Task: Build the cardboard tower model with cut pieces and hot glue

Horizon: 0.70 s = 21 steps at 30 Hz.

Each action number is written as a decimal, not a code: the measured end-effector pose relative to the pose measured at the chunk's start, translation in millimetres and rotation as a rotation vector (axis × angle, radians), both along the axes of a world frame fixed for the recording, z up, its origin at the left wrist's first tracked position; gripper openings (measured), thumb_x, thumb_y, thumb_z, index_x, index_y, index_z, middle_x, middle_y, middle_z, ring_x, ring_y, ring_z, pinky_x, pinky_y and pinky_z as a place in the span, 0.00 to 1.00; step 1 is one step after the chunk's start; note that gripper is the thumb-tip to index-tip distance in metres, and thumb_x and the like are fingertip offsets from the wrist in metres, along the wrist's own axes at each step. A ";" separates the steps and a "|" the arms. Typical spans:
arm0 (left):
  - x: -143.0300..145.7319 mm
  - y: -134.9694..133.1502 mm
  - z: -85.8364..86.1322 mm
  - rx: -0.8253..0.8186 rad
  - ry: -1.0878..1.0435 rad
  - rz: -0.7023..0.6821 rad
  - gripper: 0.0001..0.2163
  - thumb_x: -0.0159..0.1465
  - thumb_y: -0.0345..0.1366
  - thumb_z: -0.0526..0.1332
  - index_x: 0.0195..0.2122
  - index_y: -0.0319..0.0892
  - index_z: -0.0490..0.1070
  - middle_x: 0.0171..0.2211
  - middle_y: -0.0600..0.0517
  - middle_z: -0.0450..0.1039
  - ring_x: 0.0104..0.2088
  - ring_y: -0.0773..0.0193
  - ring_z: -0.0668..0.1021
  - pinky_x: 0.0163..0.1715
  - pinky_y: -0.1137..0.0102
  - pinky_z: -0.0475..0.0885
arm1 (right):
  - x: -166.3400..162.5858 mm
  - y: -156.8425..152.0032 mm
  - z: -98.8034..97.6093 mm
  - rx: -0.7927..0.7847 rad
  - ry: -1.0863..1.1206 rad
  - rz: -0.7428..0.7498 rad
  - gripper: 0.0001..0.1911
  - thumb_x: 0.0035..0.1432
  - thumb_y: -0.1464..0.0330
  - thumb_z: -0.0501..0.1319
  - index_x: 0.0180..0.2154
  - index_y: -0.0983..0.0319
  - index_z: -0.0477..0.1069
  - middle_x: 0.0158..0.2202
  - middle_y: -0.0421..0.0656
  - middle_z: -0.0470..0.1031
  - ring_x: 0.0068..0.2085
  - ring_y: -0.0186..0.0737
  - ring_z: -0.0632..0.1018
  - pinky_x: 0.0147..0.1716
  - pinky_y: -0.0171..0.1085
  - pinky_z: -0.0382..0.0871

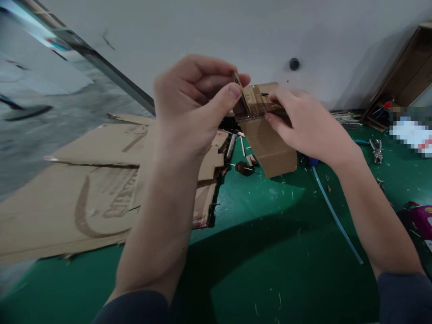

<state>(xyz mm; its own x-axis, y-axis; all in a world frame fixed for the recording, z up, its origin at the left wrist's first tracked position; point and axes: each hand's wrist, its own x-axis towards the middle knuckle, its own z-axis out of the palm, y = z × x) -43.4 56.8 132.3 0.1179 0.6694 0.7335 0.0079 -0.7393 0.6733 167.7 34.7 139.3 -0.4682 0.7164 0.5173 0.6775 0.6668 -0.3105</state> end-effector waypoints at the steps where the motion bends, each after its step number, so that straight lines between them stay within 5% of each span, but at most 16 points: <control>1: -0.3 1.6 -0.8 0.016 0.001 -0.011 0.07 0.61 0.38 0.73 0.40 0.52 0.79 0.39 0.55 0.85 0.44 0.63 0.86 0.39 0.71 0.83 | 0.2 0.4 0.0 0.000 -0.004 0.000 0.13 0.71 0.58 0.57 0.51 0.54 0.72 0.52 0.47 0.79 0.51 0.55 0.78 0.50 0.53 0.73; 16: -8.2 22.6 -10.6 0.048 0.008 -0.169 0.10 0.63 0.42 0.73 0.45 0.54 0.79 0.40 0.61 0.85 0.46 0.68 0.85 0.44 0.73 0.82 | -0.4 -1.2 1.7 -0.014 0.007 0.020 0.12 0.69 0.59 0.58 0.52 0.52 0.72 0.53 0.46 0.79 0.53 0.57 0.78 0.52 0.57 0.74; 21: -2.7 24.7 -14.7 0.093 0.002 -0.076 0.16 0.61 0.50 0.73 0.45 0.51 0.75 0.39 0.58 0.84 0.47 0.63 0.84 0.47 0.68 0.82 | 0.1 -1.1 1.6 0.000 -0.016 -0.007 0.13 0.69 0.62 0.59 0.53 0.55 0.72 0.53 0.49 0.79 0.51 0.56 0.79 0.50 0.54 0.74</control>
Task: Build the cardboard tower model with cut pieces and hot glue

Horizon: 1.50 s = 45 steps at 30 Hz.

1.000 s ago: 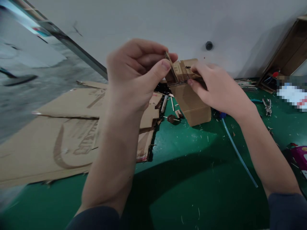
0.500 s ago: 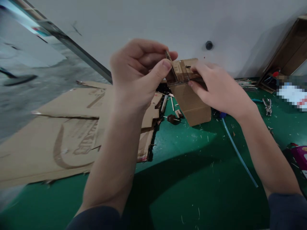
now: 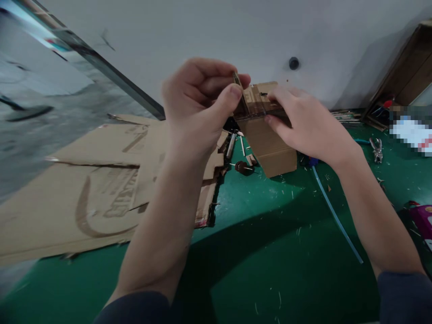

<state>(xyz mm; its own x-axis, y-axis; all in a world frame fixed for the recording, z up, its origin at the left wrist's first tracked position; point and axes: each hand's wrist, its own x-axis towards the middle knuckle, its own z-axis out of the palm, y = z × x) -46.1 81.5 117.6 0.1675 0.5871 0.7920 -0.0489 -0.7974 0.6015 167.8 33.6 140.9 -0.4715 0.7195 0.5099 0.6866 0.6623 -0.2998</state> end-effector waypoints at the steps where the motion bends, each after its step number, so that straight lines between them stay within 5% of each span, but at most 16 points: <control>1: 1.4 0.3 -1.1 0.004 0.007 0.000 0.18 0.60 0.52 0.74 0.45 0.51 0.74 0.38 0.58 0.83 0.47 0.63 0.84 0.47 0.68 0.82 | -0.1 -0.2 0.2 0.001 -0.004 -0.004 0.13 0.68 0.62 0.59 0.53 0.56 0.72 0.53 0.49 0.79 0.51 0.56 0.79 0.49 0.54 0.74; 15: 11.0 -1.5 -7.5 0.050 -0.159 0.032 0.15 0.60 0.49 0.73 0.42 0.48 0.77 0.37 0.55 0.85 0.40 0.67 0.86 0.39 0.72 0.80 | 1.4 -1.2 0.0 -0.005 -0.016 -0.007 0.14 0.68 0.62 0.59 0.54 0.55 0.73 0.52 0.48 0.80 0.51 0.59 0.80 0.50 0.55 0.74; 26: 2.5 2.2 -8.1 0.118 -0.082 0.062 0.19 0.65 0.56 0.67 0.49 0.52 0.75 0.41 0.59 0.83 0.47 0.69 0.84 0.44 0.73 0.82 | 2.5 -0.8 0.4 -0.024 0.021 0.016 0.13 0.67 0.62 0.61 0.53 0.52 0.73 0.54 0.46 0.79 0.53 0.57 0.79 0.51 0.54 0.74; 29: -5.9 6.7 -5.2 0.166 -0.072 0.107 0.17 0.68 0.57 0.63 0.43 0.49 0.75 0.40 0.59 0.81 0.48 0.71 0.83 0.48 0.70 0.81 | 4.0 0.3 -1.7 -0.021 0.040 0.020 0.14 0.68 0.59 0.60 0.53 0.51 0.73 0.52 0.46 0.80 0.52 0.56 0.79 0.50 0.54 0.75; 33: -17.1 10.1 -0.6 0.195 0.068 0.102 0.17 0.63 0.56 0.69 0.36 0.47 0.75 0.35 0.58 0.79 0.46 0.68 0.83 0.38 0.70 0.80 | 5.0 0.5 -2.3 -0.011 0.023 0.003 0.16 0.68 0.59 0.60 0.55 0.52 0.73 0.52 0.47 0.80 0.51 0.56 0.79 0.48 0.53 0.75; 40: -13.2 -6.4 4.9 0.134 0.084 0.118 0.06 0.63 0.41 0.70 0.31 0.48 0.79 0.33 0.51 0.80 0.41 0.60 0.84 0.35 0.67 0.76 | 4.4 0.7 -1.0 -0.008 0.004 0.009 0.16 0.68 0.59 0.59 0.55 0.52 0.73 0.52 0.47 0.80 0.51 0.56 0.79 0.48 0.52 0.74; 45: -15.0 -2.2 5.4 0.144 0.111 0.140 0.13 0.62 0.50 0.71 0.30 0.47 0.76 0.33 0.53 0.80 0.40 0.63 0.83 0.35 0.67 0.78 | 4.0 0.1 -0.9 0.002 -0.019 -0.007 0.14 0.68 0.60 0.58 0.53 0.51 0.73 0.51 0.46 0.80 0.51 0.56 0.79 0.47 0.52 0.74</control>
